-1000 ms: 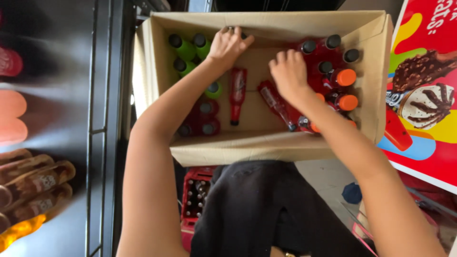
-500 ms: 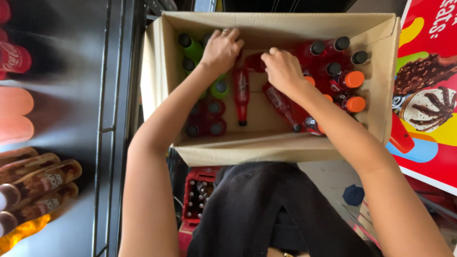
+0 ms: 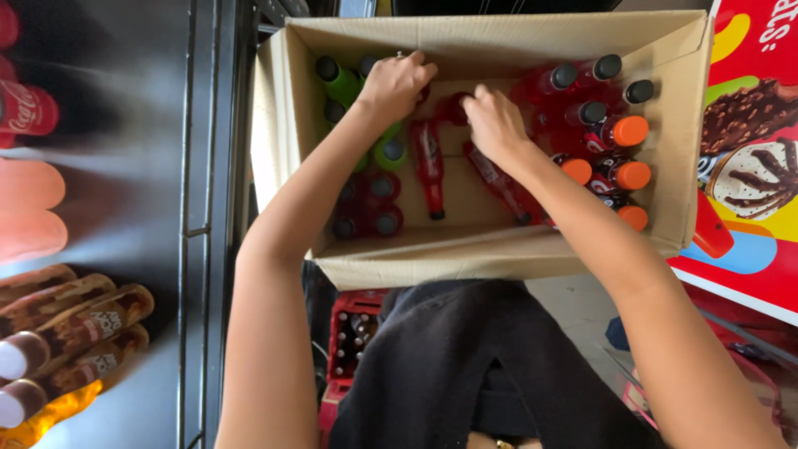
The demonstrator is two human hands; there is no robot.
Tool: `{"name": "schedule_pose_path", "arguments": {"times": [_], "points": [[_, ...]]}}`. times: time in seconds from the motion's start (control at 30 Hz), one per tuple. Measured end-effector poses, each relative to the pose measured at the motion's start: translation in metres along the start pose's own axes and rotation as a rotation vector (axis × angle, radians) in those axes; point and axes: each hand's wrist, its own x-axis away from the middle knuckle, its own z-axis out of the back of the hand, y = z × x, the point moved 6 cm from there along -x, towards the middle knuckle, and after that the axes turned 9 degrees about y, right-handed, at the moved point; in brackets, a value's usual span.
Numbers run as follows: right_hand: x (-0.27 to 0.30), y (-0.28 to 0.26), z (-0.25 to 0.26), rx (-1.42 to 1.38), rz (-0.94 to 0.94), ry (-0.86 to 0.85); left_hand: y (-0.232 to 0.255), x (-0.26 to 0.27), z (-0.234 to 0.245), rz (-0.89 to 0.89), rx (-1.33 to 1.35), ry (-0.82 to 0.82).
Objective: The person takes bottles of soda from a cardboard box and places them into a refrigerated display case. They handle both red and green bottles, arranging them on the shelves by hand.
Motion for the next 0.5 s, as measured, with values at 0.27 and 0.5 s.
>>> {"name": "schedule_pose_path", "arguments": {"times": [0.27, 0.5], "points": [[-0.008, -0.036, 0.020, 0.159, 0.063, 0.009, 0.000, 0.010, 0.003, 0.045, -0.087, 0.101], [-0.007, -0.057, 0.029, 0.129, 0.150, 0.173, -0.006, 0.008, 0.005, 0.049, -0.026, 0.145]]}}
